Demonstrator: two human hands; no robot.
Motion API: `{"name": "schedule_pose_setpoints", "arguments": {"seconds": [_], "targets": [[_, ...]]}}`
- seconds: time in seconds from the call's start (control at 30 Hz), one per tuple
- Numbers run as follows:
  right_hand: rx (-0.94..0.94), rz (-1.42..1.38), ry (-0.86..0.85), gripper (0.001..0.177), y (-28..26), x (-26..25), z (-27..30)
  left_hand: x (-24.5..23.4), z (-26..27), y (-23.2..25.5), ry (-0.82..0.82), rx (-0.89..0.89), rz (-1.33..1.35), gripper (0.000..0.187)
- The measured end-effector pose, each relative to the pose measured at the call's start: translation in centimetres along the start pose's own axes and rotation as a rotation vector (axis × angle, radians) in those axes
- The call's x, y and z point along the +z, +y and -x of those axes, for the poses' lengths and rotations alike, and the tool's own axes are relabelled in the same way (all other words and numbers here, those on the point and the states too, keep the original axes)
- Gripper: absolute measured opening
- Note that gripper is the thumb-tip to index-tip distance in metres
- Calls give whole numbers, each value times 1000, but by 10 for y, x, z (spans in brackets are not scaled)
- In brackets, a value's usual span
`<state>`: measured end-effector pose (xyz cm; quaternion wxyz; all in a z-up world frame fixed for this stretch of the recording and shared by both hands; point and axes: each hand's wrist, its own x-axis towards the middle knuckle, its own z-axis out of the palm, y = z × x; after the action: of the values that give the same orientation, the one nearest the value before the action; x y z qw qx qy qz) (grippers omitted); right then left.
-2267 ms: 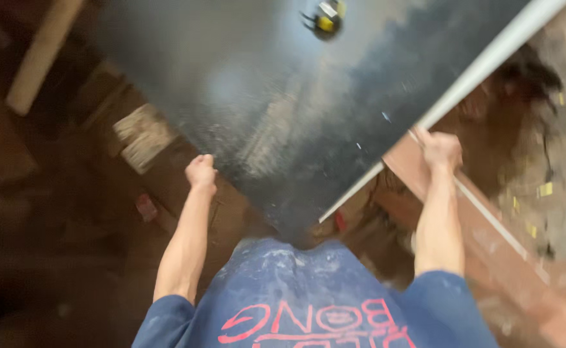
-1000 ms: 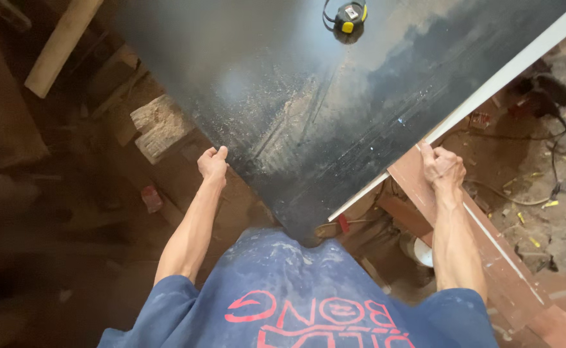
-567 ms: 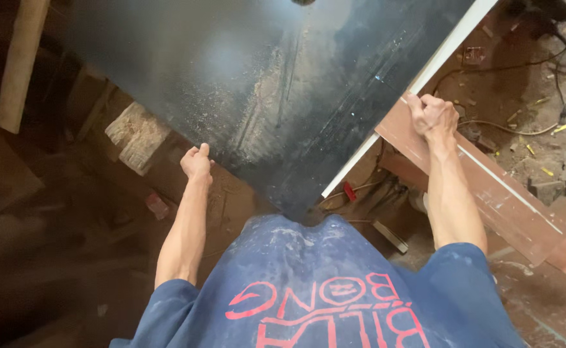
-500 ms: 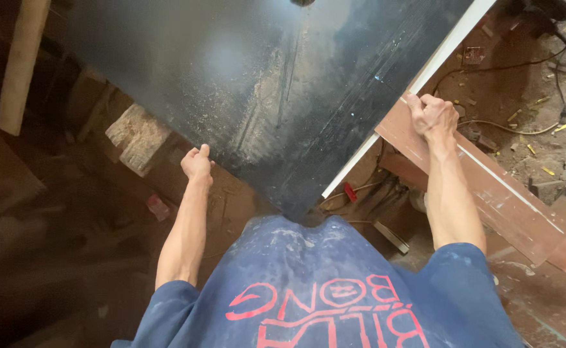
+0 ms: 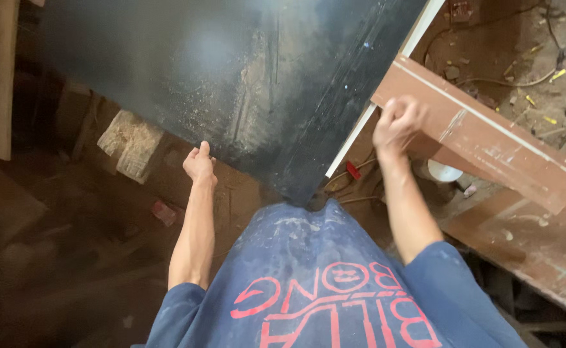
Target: The person picks up and places several long wooden planks onto a dark workbench. They repeatedly adjust the planks' positions, aligning them with the edge of the table and with each other. The person handles the planks by hand without using any tools.
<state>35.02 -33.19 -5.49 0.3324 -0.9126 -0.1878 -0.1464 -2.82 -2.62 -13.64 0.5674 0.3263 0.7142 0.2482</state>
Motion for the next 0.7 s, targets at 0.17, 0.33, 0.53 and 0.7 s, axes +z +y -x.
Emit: {"name": "schedule_pose_setpoints", "arguments": {"seconds": [0.17,0.33,0.53,0.7], "targets": [[469,-160,-135,20,-53,-2,98,-9,0,2,-103,110,86,28],[669,-292,-236,37,-66,6,118,-13,14,19,-68,63,-53,20],[409,-232,-73,34,-69,18,122,-11,20,24,-173,70,34,31],[424,-214,-26,24,-64,26,119,-10,13,19,-174,52,6,32]]}}
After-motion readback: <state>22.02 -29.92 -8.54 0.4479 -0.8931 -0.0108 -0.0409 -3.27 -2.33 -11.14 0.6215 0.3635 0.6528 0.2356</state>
